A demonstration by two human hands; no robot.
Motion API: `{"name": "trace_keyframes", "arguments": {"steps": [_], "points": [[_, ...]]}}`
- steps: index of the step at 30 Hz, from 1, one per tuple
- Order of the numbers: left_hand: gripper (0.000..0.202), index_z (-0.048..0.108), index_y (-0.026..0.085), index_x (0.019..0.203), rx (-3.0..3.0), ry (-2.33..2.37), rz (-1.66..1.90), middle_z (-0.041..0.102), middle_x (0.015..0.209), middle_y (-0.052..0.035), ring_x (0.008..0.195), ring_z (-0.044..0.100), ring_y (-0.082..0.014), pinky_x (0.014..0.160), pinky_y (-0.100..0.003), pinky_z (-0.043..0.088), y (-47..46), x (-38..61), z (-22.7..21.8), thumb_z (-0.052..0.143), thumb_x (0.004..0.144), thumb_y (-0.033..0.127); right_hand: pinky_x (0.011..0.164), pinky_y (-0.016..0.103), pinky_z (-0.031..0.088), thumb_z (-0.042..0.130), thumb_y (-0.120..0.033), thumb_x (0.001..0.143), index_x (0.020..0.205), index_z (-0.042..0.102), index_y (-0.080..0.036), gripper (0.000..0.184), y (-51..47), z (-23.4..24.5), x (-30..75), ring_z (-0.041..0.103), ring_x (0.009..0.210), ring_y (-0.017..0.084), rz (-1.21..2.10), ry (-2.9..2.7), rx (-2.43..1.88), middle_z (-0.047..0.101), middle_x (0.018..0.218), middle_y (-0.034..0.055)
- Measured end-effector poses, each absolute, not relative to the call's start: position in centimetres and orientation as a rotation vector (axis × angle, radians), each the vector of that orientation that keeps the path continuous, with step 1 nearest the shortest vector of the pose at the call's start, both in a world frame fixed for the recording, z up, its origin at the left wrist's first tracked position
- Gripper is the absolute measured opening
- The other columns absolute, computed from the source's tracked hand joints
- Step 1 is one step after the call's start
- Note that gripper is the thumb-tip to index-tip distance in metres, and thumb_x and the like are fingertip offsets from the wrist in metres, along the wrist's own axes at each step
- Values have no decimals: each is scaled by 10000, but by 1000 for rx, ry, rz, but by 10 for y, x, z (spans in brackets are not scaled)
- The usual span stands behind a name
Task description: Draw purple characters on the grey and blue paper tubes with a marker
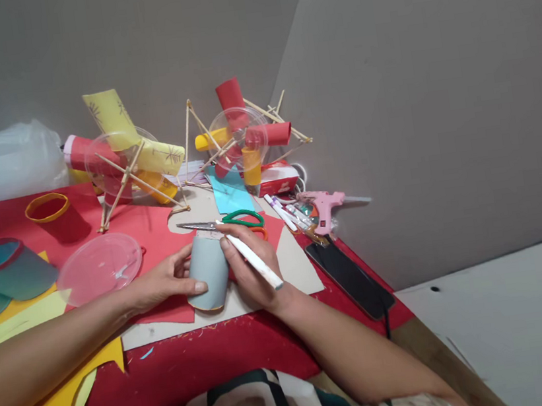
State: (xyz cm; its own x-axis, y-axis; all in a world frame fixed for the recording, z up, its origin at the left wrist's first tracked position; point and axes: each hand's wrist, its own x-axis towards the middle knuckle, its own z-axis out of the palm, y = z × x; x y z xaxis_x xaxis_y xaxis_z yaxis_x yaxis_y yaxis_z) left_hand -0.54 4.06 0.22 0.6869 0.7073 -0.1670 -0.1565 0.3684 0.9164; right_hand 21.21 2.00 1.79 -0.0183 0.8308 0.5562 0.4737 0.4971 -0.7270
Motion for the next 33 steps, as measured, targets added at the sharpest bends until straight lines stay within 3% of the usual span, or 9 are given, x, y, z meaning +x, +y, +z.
{"name": "trace_keyframes", "arguments": {"steps": [7, 18, 24, 33], "points": [[1209, 350, 271, 1707, 1096, 673, 621, 602, 1597, -207, 1444, 614, -378, 1166, -503, 528, 37, -4, 8, 1030, 718, 418, 966, 413, 689, 600, -445, 1067, 1220, 779, -280, 287, 21, 14, 210, 822, 1106, 243, 371, -1673, -1133, 861, 1208, 66], [1233, 444, 239, 1676, 1056, 662, 665, 652, 1497, -216, 1375, 654, -376, 1171, -527, 521, 30, 1, 5, 1082, 633, 401, 917, 407, 704, 649, -419, 1058, 1204, 790, -269, 252, 16, 11, 215, 847, 1027, 266, 231, -1744, -1117, 873, 1166, 76], [1200, 501, 203, 1619, 1058, 678, 670, 675, 1477, -216, 1358, 665, -392, 1155, -532, 527, 31, -1, 6, 1090, 592, 395, 973, 445, 704, 683, -409, 1041, 1219, 790, -266, 252, 17, 6, 213, 845, 1071, 279, 282, -1704, -1114, 868, 1196, 85], [849, 653, 203, 1420, 936, 623, 737, 719, 1433, -197, 1304, 696, -370, 1090, -500, 543, 36, -2, 11, 1034, 671, 324, 655, 359, 692, 731, -434, 1013, 1286, 715, -269, 320, 18, 15, 211, 778, 681, 168, 473, -1466, -968, 866, 1116, 81]]}}
